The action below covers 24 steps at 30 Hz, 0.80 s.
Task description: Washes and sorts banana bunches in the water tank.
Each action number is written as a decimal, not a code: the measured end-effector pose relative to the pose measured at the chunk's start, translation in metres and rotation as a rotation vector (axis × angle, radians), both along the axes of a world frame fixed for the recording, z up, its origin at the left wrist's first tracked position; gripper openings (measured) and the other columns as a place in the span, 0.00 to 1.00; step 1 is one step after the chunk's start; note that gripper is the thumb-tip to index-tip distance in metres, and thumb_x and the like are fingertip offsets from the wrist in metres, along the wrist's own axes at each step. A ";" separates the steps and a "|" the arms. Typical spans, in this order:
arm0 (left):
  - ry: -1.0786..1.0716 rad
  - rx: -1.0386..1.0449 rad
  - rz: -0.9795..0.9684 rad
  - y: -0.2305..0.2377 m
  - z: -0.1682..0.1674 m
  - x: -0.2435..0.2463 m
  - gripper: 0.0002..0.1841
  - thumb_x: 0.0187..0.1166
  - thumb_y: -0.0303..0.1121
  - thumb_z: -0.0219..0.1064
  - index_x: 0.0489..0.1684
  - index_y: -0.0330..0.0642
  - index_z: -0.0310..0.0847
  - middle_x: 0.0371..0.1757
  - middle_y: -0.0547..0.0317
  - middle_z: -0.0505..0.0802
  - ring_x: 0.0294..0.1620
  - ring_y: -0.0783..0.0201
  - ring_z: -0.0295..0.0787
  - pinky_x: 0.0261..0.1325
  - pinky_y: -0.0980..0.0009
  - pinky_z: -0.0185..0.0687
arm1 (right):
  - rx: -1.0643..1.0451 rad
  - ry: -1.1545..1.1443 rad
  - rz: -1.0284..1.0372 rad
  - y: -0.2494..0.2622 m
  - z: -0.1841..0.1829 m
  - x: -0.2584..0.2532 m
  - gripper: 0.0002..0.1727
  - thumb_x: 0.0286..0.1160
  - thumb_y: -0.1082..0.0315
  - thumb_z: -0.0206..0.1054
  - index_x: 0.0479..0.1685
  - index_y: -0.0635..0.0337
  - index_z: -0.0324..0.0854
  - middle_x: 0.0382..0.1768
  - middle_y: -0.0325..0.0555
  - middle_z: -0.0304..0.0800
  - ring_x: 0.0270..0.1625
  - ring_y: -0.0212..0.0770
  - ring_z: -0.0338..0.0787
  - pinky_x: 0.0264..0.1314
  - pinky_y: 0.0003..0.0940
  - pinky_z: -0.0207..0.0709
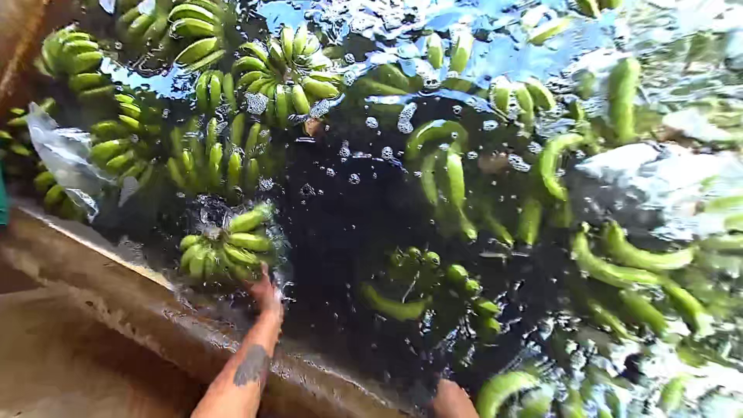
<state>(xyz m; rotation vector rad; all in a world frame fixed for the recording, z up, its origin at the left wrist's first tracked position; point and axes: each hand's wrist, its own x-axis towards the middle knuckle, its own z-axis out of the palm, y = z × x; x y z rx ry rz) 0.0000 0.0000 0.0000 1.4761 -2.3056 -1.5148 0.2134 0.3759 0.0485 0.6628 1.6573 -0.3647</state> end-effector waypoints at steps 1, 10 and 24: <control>-0.059 0.129 -0.050 0.018 0.010 0.023 0.41 0.87 0.47 0.63 0.91 0.31 0.47 0.85 0.34 0.70 0.82 0.48 0.71 0.81 0.56 0.71 | -0.021 0.016 -0.016 -0.001 0.002 -0.002 0.38 0.64 0.51 0.81 0.66 0.76 0.81 0.65 0.76 0.85 0.71 0.72 0.83 0.74 0.71 0.73; 0.127 0.622 0.576 0.045 0.019 -0.017 0.38 0.89 0.64 0.42 0.92 0.50 0.51 0.89 0.47 0.66 0.86 0.47 0.64 0.80 0.37 0.67 | -0.134 0.122 -0.158 0.019 0.008 0.022 0.57 0.49 0.39 0.88 0.85 0.56 0.71 0.73 0.77 0.77 0.73 0.75 0.79 0.74 0.75 0.70; 0.056 0.219 0.004 0.036 0.012 0.004 0.51 0.69 0.27 0.79 0.93 0.43 0.47 0.86 0.40 0.70 0.82 0.49 0.71 0.79 0.50 0.74 | -0.767 0.837 -0.631 -0.057 0.046 -0.135 0.41 0.51 0.60 0.84 0.74 0.61 0.79 0.70 0.51 0.85 0.69 0.40 0.85 0.75 0.42 0.80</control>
